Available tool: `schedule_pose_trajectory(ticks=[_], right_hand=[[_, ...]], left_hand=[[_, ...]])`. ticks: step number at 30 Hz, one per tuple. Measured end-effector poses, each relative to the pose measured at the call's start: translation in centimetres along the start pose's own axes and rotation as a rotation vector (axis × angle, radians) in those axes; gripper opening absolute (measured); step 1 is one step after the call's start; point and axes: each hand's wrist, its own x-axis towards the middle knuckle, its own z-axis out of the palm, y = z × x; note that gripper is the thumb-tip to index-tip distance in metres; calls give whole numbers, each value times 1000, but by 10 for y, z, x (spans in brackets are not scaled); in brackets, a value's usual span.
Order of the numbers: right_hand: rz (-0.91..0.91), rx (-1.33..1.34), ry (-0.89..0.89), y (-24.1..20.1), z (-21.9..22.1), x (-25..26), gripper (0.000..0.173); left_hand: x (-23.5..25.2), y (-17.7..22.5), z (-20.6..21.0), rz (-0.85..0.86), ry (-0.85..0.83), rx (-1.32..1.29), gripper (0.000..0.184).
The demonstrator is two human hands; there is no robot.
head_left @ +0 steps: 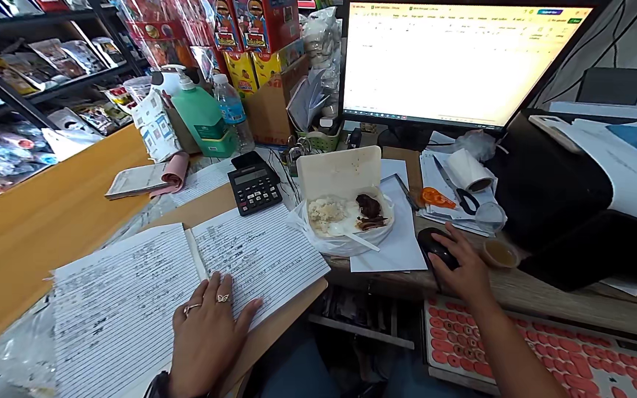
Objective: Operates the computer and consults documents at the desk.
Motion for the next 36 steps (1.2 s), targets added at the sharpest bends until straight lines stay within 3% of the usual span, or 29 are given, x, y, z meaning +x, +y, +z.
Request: schedule_pose_trajectory(ticks=[11, 19, 36], right_hand=[[-1, 4, -2, 2, 0, 1, 48], [-83, -10, -125, 0, -8, 1, 56], [-111, -25, -114, 4, -8, 2, 53]], left_hand=[[0, 0, 0, 8, 7, 7, 92], [2, 6, -12, -117, -202, -21, 84], [4, 5, -11, -115, -238, -34, 86]])
